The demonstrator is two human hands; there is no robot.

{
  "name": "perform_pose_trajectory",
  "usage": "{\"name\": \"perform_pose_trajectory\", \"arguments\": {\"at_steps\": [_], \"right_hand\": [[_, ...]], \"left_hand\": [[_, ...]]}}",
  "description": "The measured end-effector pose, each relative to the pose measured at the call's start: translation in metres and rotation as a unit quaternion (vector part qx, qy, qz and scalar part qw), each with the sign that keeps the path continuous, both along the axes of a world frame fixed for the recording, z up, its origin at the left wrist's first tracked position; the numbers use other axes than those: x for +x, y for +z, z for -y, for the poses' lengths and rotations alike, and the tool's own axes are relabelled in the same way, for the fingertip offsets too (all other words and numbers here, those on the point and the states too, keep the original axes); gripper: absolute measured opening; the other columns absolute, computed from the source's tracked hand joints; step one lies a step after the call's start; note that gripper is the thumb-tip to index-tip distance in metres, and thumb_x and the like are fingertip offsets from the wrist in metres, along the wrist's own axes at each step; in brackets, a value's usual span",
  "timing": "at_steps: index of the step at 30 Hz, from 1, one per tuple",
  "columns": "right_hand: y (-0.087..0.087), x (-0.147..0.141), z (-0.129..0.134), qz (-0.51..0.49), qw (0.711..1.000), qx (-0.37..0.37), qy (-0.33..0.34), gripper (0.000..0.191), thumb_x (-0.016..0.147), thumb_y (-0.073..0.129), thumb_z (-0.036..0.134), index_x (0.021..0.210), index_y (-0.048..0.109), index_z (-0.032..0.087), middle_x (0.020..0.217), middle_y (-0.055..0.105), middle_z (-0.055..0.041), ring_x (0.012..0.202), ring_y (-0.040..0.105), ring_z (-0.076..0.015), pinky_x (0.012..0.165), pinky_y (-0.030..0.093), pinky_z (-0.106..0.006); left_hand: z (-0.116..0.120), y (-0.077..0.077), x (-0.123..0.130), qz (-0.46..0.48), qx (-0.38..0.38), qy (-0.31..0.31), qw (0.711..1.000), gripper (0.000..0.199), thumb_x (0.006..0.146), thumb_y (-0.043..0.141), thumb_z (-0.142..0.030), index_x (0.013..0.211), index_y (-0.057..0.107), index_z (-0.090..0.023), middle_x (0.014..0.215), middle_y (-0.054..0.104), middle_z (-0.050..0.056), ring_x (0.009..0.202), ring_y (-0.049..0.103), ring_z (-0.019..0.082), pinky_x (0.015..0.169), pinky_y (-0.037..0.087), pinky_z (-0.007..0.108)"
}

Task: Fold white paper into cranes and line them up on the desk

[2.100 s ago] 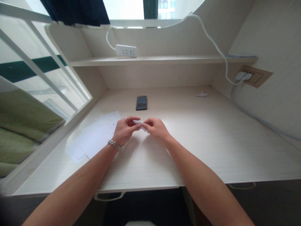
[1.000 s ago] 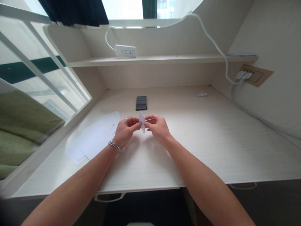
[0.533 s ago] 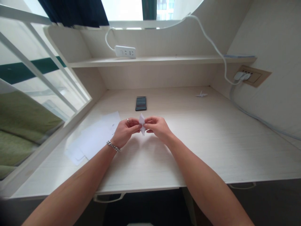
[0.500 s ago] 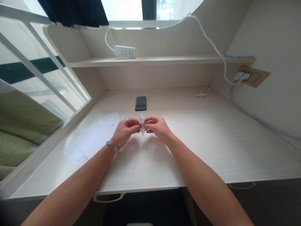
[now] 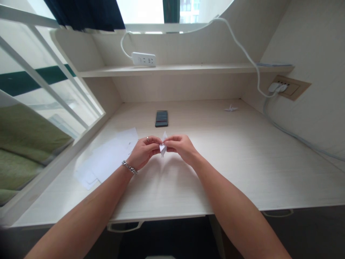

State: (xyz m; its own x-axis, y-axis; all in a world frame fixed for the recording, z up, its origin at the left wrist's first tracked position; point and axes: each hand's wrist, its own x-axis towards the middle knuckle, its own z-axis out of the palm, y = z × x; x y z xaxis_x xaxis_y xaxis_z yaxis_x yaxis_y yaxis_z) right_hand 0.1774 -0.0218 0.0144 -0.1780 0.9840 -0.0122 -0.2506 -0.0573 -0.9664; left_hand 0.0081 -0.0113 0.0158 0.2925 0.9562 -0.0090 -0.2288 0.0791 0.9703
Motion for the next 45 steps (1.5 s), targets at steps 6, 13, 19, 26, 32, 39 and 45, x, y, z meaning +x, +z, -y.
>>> {"name": "perform_pose_trajectory", "arguments": {"at_steps": [6,13,19,26,32,39,45], "right_hand": [[0.001,-0.004,0.001,0.039,0.998,0.000,-0.049,0.020,0.058,0.080,0.024,0.074,0.071,0.016,0.071,0.069,-0.0030,0.068,0.066,-0.0159,0.071,0.055,-0.033],[0.002,-0.003,0.001,0.042,0.997,-0.008,-0.059,0.025,0.055,0.083,0.026,0.072,0.069,0.016,0.069,0.068,-0.0018,0.067,0.065,-0.0152,0.069,0.055,-0.032],[0.004,-0.004,0.002,0.035,0.997,-0.016,-0.064,0.033,0.049,0.087,0.030,0.065,0.062,0.016,0.063,0.064,0.0005,0.062,0.063,-0.0145,0.066,0.053,-0.031],[0.002,-0.004,0.000,0.007,0.997,0.001,-0.080,0.040,0.044,0.088,0.027,0.063,0.055,0.017,0.062,0.063,0.0019,0.061,0.060,-0.0128,0.064,0.051,-0.030],[0.000,-0.007,0.000,0.019,0.998,-0.001,-0.067,0.035,0.050,0.085,0.029,0.070,0.058,0.017,0.066,0.062,0.0018,0.065,0.060,-0.0137,0.065,0.050,-0.031],[-0.004,-0.011,-0.002,-0.012,0.994,0.040,-0.101,0.039,0.048,0.084,0.021,0.068,0.051,0.019,0.063,0.060,0.0038,0.061,0.058,-0.0123,0.063,0.048,-0.030],[-0.005,-0.011,-0.003,-0.013,0.996,0.027,-0.079,0.039,0.052,0.085,0.031,0.074,0.056,0.017,0.065,0.061,0.0026,0.063,0.059,-0.0130,0.066,0.051,-0.032]], "left_hand": [[-0.002,-0.002,0.001,-0.027,0.009,0.020,0.999,0.025,0.063,0.080,-0.026,0.080,0.071,-0.011,0.075,0.071,0.007,0.071,0.066,0.016,0.071,0.055,0.033],[-0.003,-0.005,0.001,-0.044,0.027,0.044,0.998,0.032,0.060,0.084,-0.031,0.079,0.069,-0.011,0.074,0.072,0.007,0.068,0.066,0.016,0.068,0.055,0.032],[-0.004,-0.007,0.000,-0.048,0.059,0.049,0.996,0.032,0.060,0.084,-0.028,0.080,0.065,-0.012,0.074,0.070,0.006,0.068,0.066,0.016,0.067,0.054,0.031],[-0.005,-0.010,0.002,-0.037,0.098,0.052,0.993,0.029,0.063,0.081,-0.023,0.083,0.062,-0.013,0.076,0.067,0.003,0.070,0.063,0.013,0.067,0.052,0.027],[-0.005,-0.013,0.005,-0.059,0.138,0.074,0.986,0.026,0.067,0.078,-0.021,0.083,0.059,-0.014,0.076,0.064,0.001,0.070,0.061,0.011,0.068,0.049,0.025],[-0.003,-0.011,0.008,-0.061,0.160,0.081,0.982,0.025,0.067,0.076,-0.020,0.081,0.057,-0.015,0.074,0.062,0.000,0.069,0.060,0.011,0.067,0.048,0.024],[-0.002,-0.008,0.007,-0.046,0.139,0.093,0.985,0.028,0.065,0.077,-0.019,0.084,0.056,-0.015,0.072,0.062,-0.001,0.067,0.060,0.011,0.066,0.049,0.025]]}}
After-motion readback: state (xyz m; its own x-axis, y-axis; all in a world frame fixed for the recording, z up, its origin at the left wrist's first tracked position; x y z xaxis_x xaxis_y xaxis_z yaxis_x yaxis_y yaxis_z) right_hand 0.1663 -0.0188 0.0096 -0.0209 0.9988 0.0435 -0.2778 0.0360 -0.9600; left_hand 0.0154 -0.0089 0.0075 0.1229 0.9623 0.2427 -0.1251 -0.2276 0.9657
